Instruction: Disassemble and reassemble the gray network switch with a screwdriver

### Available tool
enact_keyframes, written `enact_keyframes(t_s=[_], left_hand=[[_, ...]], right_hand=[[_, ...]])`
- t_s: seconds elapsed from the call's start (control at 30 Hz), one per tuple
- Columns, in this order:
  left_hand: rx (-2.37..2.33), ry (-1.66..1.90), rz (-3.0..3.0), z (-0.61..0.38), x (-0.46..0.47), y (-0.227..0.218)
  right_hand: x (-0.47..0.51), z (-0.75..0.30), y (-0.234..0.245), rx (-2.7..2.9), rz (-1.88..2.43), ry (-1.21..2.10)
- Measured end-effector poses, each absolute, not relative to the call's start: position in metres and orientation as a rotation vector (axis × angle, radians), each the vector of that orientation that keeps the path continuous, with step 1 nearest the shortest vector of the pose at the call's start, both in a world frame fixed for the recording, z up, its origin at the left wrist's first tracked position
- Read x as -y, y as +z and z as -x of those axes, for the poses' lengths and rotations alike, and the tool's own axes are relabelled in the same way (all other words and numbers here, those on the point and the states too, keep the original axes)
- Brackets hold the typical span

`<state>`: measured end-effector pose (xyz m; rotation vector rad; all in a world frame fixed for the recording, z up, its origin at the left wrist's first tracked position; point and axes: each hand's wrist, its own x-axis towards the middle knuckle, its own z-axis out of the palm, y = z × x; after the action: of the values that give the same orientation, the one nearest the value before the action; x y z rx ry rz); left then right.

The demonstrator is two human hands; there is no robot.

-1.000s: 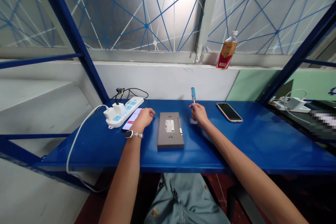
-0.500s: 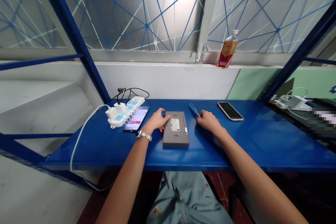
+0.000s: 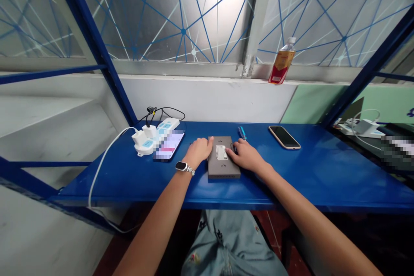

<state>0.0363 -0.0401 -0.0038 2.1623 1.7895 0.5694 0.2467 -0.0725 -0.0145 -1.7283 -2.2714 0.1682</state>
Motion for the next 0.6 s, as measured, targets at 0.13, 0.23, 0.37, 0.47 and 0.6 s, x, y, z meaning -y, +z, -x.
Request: enact_keyframes(t_s=[0.13,0.23,0.37,0.47,0.6], left_hand=[[-1.772,0.609,-2.191,-0.032,0.038,0.0],[-1.734,0.865,-2.161,-0.027,0.038,0.006],[-1.532,1.229,-2.047,-0.028,0.041,0.009],[-1.347,1.379,-1.783,-0.031,0.041,0.007],[-1.292,1.266,-1.477,-0.029,0.034,0.003]], right_hand=[[0.064,-0.253,-0.021,2.215,1.431,0.389],[0.062,-0.258,-0.021,2.004,1.196,0.728],[0.064,-0.258,-0.014,1.645,1.003,1.119],[0.066,-0.257,-0.01,1.556,0.929,1.07],[0.069,-0.258,-0.009,1.625,0.855,0.759]])
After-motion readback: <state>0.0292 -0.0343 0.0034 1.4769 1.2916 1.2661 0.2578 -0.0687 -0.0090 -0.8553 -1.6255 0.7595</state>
